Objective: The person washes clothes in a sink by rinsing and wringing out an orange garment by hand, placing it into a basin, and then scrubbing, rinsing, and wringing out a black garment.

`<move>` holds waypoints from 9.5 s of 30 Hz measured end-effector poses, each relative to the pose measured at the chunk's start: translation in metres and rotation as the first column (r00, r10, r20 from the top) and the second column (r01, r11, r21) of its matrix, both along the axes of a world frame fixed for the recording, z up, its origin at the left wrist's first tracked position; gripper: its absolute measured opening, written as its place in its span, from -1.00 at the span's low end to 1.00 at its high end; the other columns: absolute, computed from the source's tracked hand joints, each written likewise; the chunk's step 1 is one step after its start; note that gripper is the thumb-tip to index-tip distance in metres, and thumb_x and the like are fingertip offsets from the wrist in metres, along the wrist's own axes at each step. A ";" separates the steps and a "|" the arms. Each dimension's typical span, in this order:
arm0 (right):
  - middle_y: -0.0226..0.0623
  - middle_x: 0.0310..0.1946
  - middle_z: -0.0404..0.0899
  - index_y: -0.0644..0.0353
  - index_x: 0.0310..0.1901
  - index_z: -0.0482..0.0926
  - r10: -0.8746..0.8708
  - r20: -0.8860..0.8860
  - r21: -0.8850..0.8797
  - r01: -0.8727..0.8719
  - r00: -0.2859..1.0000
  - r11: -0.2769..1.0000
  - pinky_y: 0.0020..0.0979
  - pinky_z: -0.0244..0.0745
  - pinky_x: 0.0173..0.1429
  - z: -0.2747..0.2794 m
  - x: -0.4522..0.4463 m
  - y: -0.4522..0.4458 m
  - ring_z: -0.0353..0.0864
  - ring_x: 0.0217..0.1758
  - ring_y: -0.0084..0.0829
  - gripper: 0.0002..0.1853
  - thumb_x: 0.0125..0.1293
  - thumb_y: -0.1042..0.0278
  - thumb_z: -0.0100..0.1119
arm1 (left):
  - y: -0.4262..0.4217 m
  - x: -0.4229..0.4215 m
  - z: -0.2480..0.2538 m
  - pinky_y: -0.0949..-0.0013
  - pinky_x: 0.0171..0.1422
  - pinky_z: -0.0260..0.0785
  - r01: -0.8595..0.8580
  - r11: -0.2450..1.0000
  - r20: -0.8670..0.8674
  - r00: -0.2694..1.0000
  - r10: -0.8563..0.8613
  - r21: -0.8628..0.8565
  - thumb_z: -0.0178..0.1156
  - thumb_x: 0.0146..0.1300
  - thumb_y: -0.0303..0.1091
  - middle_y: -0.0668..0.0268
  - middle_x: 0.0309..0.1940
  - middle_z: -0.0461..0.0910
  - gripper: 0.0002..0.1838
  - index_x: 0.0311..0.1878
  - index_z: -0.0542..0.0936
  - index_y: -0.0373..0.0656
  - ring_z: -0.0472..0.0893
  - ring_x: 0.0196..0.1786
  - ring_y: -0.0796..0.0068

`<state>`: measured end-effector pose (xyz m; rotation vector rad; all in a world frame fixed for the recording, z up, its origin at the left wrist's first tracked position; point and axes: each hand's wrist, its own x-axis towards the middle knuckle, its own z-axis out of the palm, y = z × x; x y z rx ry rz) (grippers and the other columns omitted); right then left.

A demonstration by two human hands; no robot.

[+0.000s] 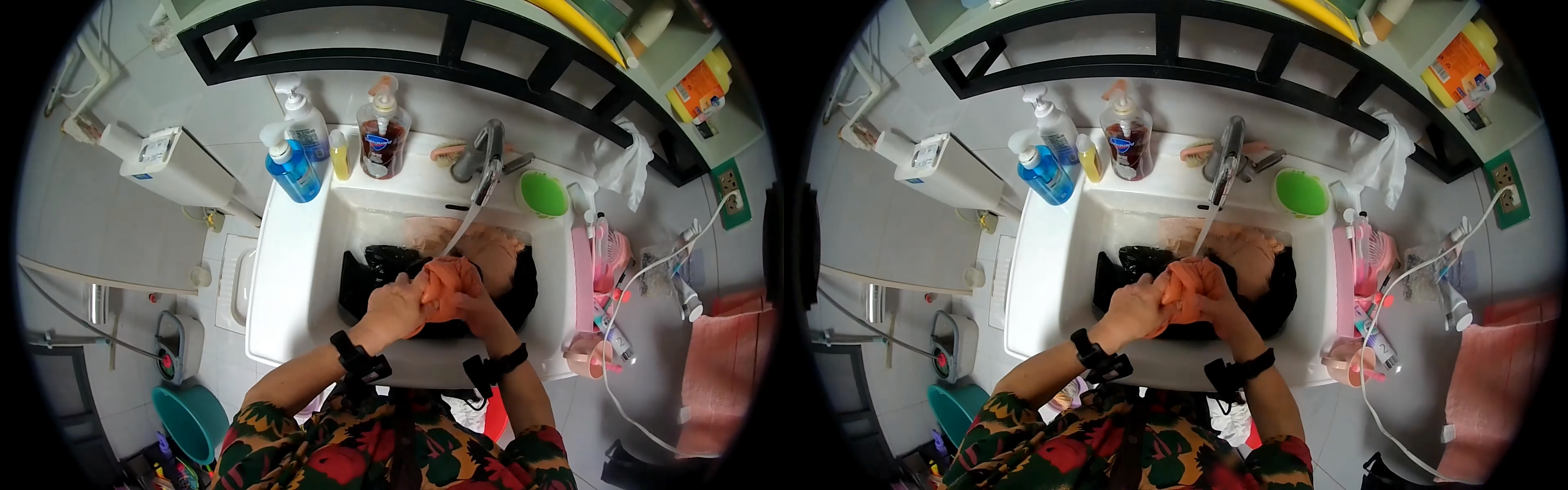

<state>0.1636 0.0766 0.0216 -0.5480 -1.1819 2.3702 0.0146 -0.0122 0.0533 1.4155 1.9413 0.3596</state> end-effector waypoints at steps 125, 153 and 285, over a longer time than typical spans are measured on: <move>-0.18 -0.14 0.46 0.21 0.17 0.13 -0.589 -0.181 -0.481 0.452 0.787 0.752 -0.41 0.37 0.07 0.049 0.023 -0.021 0.46 -0.05 -0.41 -0.52 0.25 0.34 -0.02 | 0.017 0.046 0.045 0.30 0.06 0.36 -0.545 0.620 0.681 0.732 0.021 0.565 0.41 -0.28 -0.34 0.18 -0.10 0.44 -0.22 0.09 0.27 -0.25 0.49 -0.05 0.28; -0.38 -0.63 0.52 0.32 -0.45 0.56 0.071 0.548 0.584 -0.442 0.833 0.681 -0.58 0.37 -0.43 0.018 -0.003 0.020 0.48 -0.54 -0.62 -0.92 0.00 0.58 0.08 | 0.015 0.046 -0.022 0.19 0.13 0.26 0.689 -0.062 -0.434 0.383 -0.816 0.723 0.08 -0.08 -0.24 0.33 -0.37 0.38 -0.85 -0.55 0.35 -0.05 0.42 -0.12 0.22; -0.38 -0.57 0.41 0.30 -0.37 0.44 -0.654 0.237 0.633 0.396 0.718 0.665 -0.57 0.31 -0.40 -0.021 -0.025 0.030 0.35 -0.49 -0.64 -0.86 0.06 0.47 0.18 | 0.071 -0.061 0.031 0.70 -0.41 0.15 -0.466 0.801 0.695 0.714 0.090 0.376 0.21 0.15 -0.36 0.56 -0.55 0.44 -0.87 -0.30 0.56 -0.23 0.30 -0.50 0.82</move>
